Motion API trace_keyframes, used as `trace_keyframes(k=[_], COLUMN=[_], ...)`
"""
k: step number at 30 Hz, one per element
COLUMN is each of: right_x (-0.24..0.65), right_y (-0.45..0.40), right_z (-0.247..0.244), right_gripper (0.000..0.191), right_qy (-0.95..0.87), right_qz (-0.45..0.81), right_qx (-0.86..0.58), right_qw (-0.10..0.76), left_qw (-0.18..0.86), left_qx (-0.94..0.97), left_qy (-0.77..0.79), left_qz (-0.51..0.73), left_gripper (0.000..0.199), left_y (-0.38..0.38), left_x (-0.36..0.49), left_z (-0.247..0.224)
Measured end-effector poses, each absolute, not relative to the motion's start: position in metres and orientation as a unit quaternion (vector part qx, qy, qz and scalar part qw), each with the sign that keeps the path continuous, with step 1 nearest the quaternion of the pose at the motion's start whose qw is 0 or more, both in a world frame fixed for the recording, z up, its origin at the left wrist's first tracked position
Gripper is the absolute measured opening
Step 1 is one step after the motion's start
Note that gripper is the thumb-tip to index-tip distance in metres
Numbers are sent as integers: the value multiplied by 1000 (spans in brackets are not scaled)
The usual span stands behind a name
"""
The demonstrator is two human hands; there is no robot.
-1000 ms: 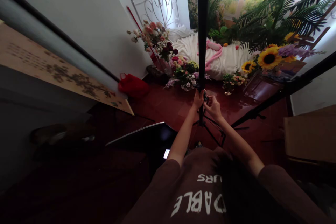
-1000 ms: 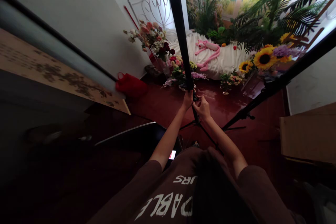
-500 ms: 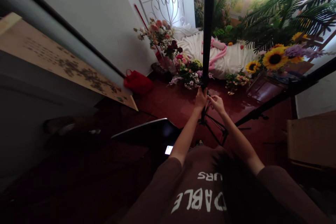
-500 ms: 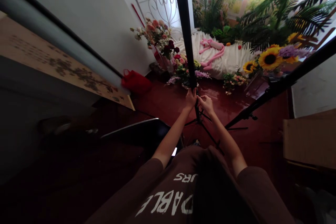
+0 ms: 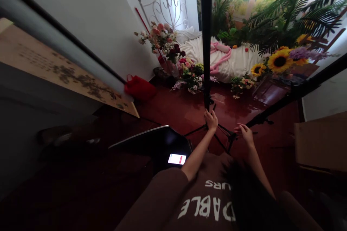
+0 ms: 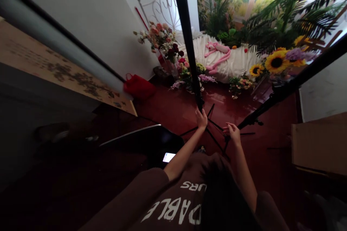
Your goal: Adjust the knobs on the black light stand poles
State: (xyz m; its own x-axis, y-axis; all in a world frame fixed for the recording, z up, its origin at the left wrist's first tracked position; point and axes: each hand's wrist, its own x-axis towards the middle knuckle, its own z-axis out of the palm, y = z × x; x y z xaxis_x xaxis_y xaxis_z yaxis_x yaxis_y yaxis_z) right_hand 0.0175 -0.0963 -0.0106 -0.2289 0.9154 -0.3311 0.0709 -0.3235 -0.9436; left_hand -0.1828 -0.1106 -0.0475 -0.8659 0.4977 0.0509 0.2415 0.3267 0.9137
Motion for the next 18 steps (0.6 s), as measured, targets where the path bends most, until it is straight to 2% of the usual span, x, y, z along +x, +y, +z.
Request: trace_keyframes(k=[5, 10, 14, 18], right_x=[80, 120, 130, 132], right_y=[-91, -82, -81, -81], right_z=[-16, 2, 24, 42], right_gripper=[51, 57, 58, 63], right_qy=[-402, -338, -358, -397], right_qz=[565, 457, 421, 422], right_qx=[-572, -602, -606, -595], right_qw=[438, 561, 572, 558], left_qw=[222, 311, 325, 329], left_qx=[269, 481, 609, 609], left_qy=[777, 609, 451, 426], left_qz=[524, 550, 565, 583], left_gripper=[56, 50, 53, 49], left_y=[-100, -67, -40, -24], left_x=[-123, -66, -27, -3], left_z=[-61, -31, 5, 24])
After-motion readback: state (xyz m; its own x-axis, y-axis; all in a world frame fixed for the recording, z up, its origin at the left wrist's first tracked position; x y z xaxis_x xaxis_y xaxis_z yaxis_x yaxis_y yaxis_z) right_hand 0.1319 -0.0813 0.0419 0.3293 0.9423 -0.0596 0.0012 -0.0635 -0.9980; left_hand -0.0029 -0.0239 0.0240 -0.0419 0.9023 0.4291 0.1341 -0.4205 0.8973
